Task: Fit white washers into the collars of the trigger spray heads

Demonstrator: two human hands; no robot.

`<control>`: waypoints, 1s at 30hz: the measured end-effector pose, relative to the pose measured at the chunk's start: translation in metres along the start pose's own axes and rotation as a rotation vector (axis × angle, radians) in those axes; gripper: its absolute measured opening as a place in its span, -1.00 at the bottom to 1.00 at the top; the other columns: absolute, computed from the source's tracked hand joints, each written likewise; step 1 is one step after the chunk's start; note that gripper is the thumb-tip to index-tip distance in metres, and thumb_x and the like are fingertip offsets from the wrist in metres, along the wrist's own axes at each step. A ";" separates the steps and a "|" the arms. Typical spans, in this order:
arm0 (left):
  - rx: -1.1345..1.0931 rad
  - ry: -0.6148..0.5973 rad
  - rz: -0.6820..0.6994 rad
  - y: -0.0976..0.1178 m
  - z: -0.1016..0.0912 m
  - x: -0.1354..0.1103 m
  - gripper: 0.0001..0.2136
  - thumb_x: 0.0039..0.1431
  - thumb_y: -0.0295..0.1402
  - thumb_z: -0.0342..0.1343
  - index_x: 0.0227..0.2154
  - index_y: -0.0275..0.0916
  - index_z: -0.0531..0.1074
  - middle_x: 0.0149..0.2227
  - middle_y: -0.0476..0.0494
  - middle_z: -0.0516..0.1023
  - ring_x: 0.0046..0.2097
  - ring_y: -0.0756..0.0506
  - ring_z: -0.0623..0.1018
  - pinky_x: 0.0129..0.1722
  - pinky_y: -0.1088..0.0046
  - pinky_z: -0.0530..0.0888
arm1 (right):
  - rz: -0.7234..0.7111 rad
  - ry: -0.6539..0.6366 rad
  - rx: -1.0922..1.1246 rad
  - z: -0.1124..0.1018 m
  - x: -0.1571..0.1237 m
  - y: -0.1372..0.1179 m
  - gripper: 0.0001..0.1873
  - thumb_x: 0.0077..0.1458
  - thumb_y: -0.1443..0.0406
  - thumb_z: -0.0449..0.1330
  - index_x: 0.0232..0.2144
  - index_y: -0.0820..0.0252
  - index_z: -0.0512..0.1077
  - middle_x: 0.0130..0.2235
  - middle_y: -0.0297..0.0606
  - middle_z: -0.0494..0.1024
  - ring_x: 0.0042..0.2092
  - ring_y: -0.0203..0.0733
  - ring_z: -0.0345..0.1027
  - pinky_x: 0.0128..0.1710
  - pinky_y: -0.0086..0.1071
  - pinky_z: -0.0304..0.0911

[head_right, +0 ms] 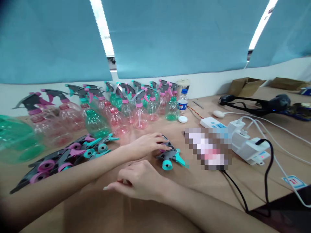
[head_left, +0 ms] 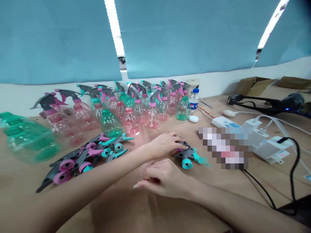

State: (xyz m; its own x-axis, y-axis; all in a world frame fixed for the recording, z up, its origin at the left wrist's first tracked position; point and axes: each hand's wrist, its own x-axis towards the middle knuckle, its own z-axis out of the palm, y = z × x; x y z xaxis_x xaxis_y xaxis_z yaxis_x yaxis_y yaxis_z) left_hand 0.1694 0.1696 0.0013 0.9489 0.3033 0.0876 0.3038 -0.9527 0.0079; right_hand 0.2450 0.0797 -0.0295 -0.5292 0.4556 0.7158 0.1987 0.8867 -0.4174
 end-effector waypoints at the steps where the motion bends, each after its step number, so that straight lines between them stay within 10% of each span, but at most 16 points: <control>1: 0.005 0.003 0.019 -0.001 0.001 0.002 -0.73 0.29 -0.45 -0.01 0.01 -0.12 0.41 0.09 -0.06 0.44 0.10 -0.12 0.33 0.09 0.37 0.29 | -0.001 -0.007 -0.003 0.000 0.001 0.000 -0.47 0.25 0.10 0.03 -0.70 0.22 0.27 -0.69 -0.41 0.29 -0.60 -0.41 0.17 -0.57 -0.49 0.02; 15: 0.009 0.320 -0.363 -0.020 -0.012 -0.029 -0.75 0.21 -0.26 0.09 -0.11 -0.27 0.40 -0.13 -0.17 0.52 -0.05 -0.17 0.44 -0.11 0.33 0.41 | 0.130 -0.002 -0.020 -0.003 -0.004 0.010 -0.58 0.25 0.15 0.06 -0.61 0.23 0.32 -0.61 -0.42 0.38 -0.56 -0.42 0.16 -0.52 -0.47 0.00; 22: -0.125 0.509 -0.658 0.020 -0.035 -0.084 -0.76 0.11 -0.27 0.18 -0.16 -0.18 0.40 -0.27 -0.03 0.52 -0.24 -0.09 0.49 -0.23 0.40 0.39 | 0.200 0.075 -0.084 -0.014 0.000 0.009 -0.55 0.26 0.15 0.03 -0.63 0.23 0.29 -0.63 -0.43 0.25 -0.58 -0.41 0.02 -0.53 -0.47 -0.04; 30: -0.487 0.429 -0.852 0.073 -0.007 -0.119 -0.84 0.18 -0.28 0.07 -0.21 -0.19 0.41 -0.36 -0.02 0.48 -0.37 -0.05 0.45 -0.38 0.45 0.37 | 0.078 0.085 0.031 -0.015 -0.003 0.001 -0.67 0.10 0.13 0.23 -0.56 0.22 0.36 -0.65 -0.45 0.32 -0.60 -0.43 0.13 -0.56 -0.50 0.06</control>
State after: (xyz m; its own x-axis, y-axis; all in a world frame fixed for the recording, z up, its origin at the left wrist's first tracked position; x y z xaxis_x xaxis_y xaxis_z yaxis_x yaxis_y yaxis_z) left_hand 0.0780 0.0641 -0.0020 0.3022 0.9304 0.2075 0.6948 -0.3640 0.6203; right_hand 0.2594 0.0808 -0.0238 -0.4409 0.5293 0.7248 0.2100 0.8460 -0.4900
